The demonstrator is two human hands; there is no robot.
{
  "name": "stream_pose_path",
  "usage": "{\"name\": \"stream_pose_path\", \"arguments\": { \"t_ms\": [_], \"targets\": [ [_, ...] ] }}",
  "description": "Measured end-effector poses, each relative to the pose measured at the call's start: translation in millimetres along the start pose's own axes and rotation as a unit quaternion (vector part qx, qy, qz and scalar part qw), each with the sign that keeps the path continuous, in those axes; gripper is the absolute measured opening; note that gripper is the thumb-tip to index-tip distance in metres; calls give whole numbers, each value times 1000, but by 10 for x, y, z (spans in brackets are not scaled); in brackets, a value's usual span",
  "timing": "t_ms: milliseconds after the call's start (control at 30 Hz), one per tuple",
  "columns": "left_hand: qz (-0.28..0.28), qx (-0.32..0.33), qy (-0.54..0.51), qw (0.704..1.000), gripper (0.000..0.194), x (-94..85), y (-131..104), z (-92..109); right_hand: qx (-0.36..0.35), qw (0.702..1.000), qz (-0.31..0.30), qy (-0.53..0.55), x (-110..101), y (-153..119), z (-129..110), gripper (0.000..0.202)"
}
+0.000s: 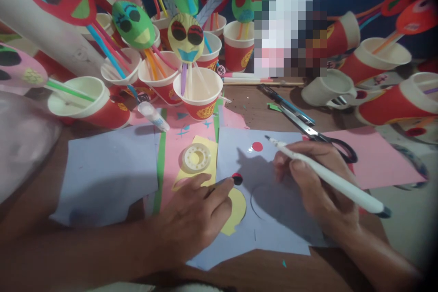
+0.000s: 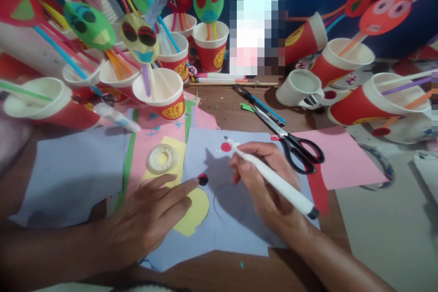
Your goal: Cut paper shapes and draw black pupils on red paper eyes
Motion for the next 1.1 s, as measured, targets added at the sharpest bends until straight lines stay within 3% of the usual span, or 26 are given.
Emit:
{"name": "stream_pose_path", "arguments": {
  "t_ms": [200,533,633,733,833,1000,1100],
  "targets": [
    [-9,-8,-54,998,29,25,-4,-20,4,998,17,-57,-50,127,79,14],
    [-14,-51,-61,997,31,86,-49,-3,-14,993,-91,-73,2,36,130,18],
    [-19,-17,-45,999,27,80,-57,18,-46,986,-154,-39,21,5,80,27],
    [-13,-4,-35,999,25,51,-49,16,-95,975,-189,-66,61,-20,-35,23],
    [-8,-16,-24,1000,31,24,-26,6,-120,965,-198,-120,119,-55,-117,16],
    [-8,-16,-15,1000,37,13,-6,28,-61,968,-180,-167,162,-117,-43,5],
    [-1,-15,-22,1000,37,11,-15,41,-79,967,-173,-169,190,-130,-41,7]
  ]
}}
Point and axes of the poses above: each hand's wrist, its own y-axis towards the middle knuckle, its own x-axis out of the palm, z = x × y, the point moved 5 cm from there along y, towards the middle knuckle
